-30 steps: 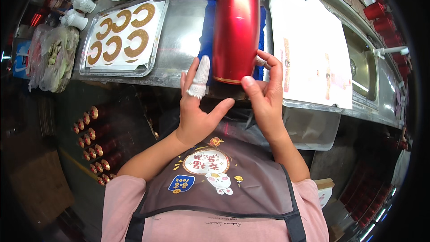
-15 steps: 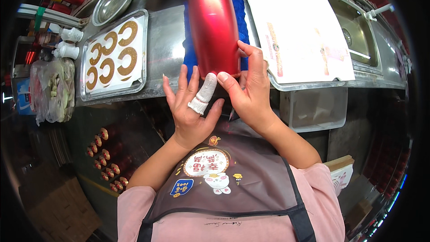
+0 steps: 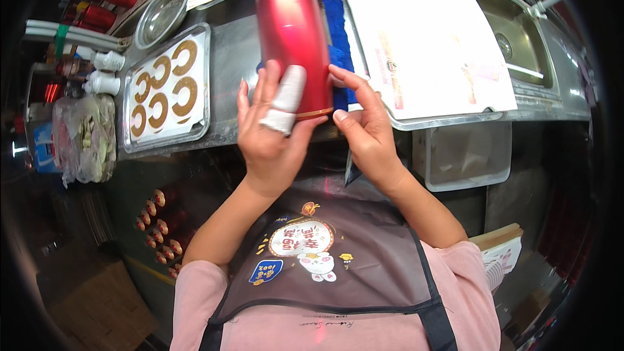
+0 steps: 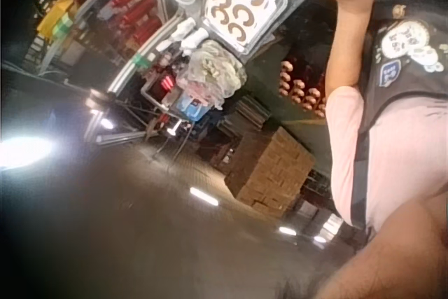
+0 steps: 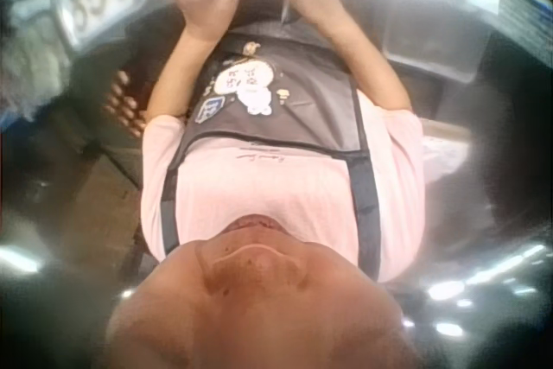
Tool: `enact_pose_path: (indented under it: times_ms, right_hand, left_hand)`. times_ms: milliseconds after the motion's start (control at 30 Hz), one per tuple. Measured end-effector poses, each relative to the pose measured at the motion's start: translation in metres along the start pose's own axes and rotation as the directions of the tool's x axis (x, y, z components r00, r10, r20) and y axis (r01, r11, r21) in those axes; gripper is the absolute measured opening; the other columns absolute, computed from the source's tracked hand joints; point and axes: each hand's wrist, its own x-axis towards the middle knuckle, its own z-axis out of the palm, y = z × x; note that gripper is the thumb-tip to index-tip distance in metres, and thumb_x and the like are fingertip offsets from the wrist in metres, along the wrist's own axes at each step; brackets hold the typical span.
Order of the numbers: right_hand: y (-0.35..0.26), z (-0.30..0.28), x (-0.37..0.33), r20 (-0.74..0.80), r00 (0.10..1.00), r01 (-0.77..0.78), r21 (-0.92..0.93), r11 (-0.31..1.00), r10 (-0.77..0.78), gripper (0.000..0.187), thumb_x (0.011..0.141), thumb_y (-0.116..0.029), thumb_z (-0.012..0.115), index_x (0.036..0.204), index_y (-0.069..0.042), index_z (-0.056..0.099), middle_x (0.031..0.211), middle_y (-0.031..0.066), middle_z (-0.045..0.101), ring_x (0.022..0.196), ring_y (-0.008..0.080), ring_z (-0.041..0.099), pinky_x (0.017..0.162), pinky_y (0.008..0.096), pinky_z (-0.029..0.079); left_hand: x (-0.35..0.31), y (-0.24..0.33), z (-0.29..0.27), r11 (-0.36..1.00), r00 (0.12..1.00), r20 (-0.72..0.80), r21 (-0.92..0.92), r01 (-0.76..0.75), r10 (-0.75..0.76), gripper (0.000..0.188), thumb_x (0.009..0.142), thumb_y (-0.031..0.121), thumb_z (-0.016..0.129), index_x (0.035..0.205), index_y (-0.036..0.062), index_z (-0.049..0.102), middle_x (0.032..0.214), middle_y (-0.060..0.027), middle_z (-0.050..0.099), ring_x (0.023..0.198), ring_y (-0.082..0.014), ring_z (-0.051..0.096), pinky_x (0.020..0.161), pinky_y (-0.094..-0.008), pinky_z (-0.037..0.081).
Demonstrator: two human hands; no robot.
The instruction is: The person applies gold crescent-shaped stickers to the top of red cylindrical cans. They pick up each can, place a sticker on the top surface, smooth it down, and then place the can back on the counter. The process is repeated for multiple cans.
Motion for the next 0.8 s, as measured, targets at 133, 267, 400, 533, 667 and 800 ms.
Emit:
enact_pose_path:
  times_ms: [133,267,400,533,667,800]
  right_hand:
    - [-0.004,0.002,-0.008,0.026,0.993,0.12,-0.225,0.967,-0.117,0.064,0.086,0.006,0.057,0.149,-0.004,0.049,0.138,0.0114,0.058,0.075,0.009,0.046,0.069,0.0234,0.044]
    - [-0.013,0.011,-0.01,0.026,0.977,0.206,-0.366,0.908,-0.212,0.067,0.083,0.0,0.069,0.147,-0.002,0.05,0.134,0.0111,0.059,0.069,0.0074,0.038,0.057,0.0208,0.039]
    - [-0.016,0.026,0.002,-0.022,0.947,0.257,-0.546,0.798,-0.32,0.074,0.078,-0.015,0.083,0.143,-0.001,0.05,0.13,0.0158,0.059,0.089,0.0215,0.053,0.071,0.0312,0.049]
    - [-0.01,0.035,0.011,-0.066,0.9,0.317,-0.578,0.752,-0.43,0.072,0.081,-0.023,0.08,0.141,0.001,0.049,0.128,0.0164,0.061,0.095,0.0354,0.06,0.078,0.0416,0.054]
    - [-0.004,0.031,0.011,-0.048,0.903,0.329,-0.562,0.759,-0.427,0.067,0.082,-0.016,0.077,0.141,0.001,0.05,0.125,0.0173,0.063,0.095,0.0358,0.058,0.079,0.0422,0.054]
    - [-0.004,0.026,0.006,-0.039,0.916,0.323,-0.518,0.792,-0.399,0.062,0.085,-0.013,0.072,0.141,0.001,0.05,0.124,0.0186,0.063,0.094,0.0363,0.058,0.08,0.0419,0.053]
  left_hand:
    - [-0.013,-0.012,0.005,0.816,0.96,0.042,-0.517,0.257,-0.276,0.078,0.079,0.006,0.087,0.147,-0.003,0.052,0.155,-0.0247,0.047,0.141,-0.0362,0.051,0.115,-0.0409,0.041]
    - [-0.032,-0.016,-0.002,0.912,0.974,0.027,-0.346,0.222,-0.226,0.071,0.081,0.006,0.084,0.145,-0.0032,0.054,0.154,-0.0251,0.049,0.143,-0.0373,0.048,0.118,-0.0455,0.035]
    - [-0.051,-0.012,-0.011,0.949,0.982,0.066,-0.255,0.188,-0.176,0.061,0.082,0.003,0.08,0.139,-0.0025,0.06,0.151,-0.0246,0.052,0.141,-0.0386,0.051,0.119,-0.058,0.028]
    - [-0.056,-0.017,-0.01,0.98,0.992,0.094,-0.168,0.103,-0.088,0.058,0.081,0.005,0.082,0.136,-0.0007,0.064,0.15,-0.0239,0.053,0.138,-0.0395,0.053,0.118,-0.0636,0.025]
    - [-0.051,-0.02,-0.011,0.991,0.994,0.104,-0.128,0.039,-0.026,0.055,0.082,0.008,0.082,0.135,0.0026,0.066,0.15,-0.0228,0.054,0.137,-0.0407,0.055,0.118,-0.064,0.024]
    - [-0.04,-0.013,-0.016,0.999,0.993,0.117,-0.027,-0.026,0.029,0.051,0.081,0.011,0.083,0.13,0.0058,0.07,0.15,-0.0236,0.053,0.135,-0.0434,0.055,0.116,-0.0653,0.026]
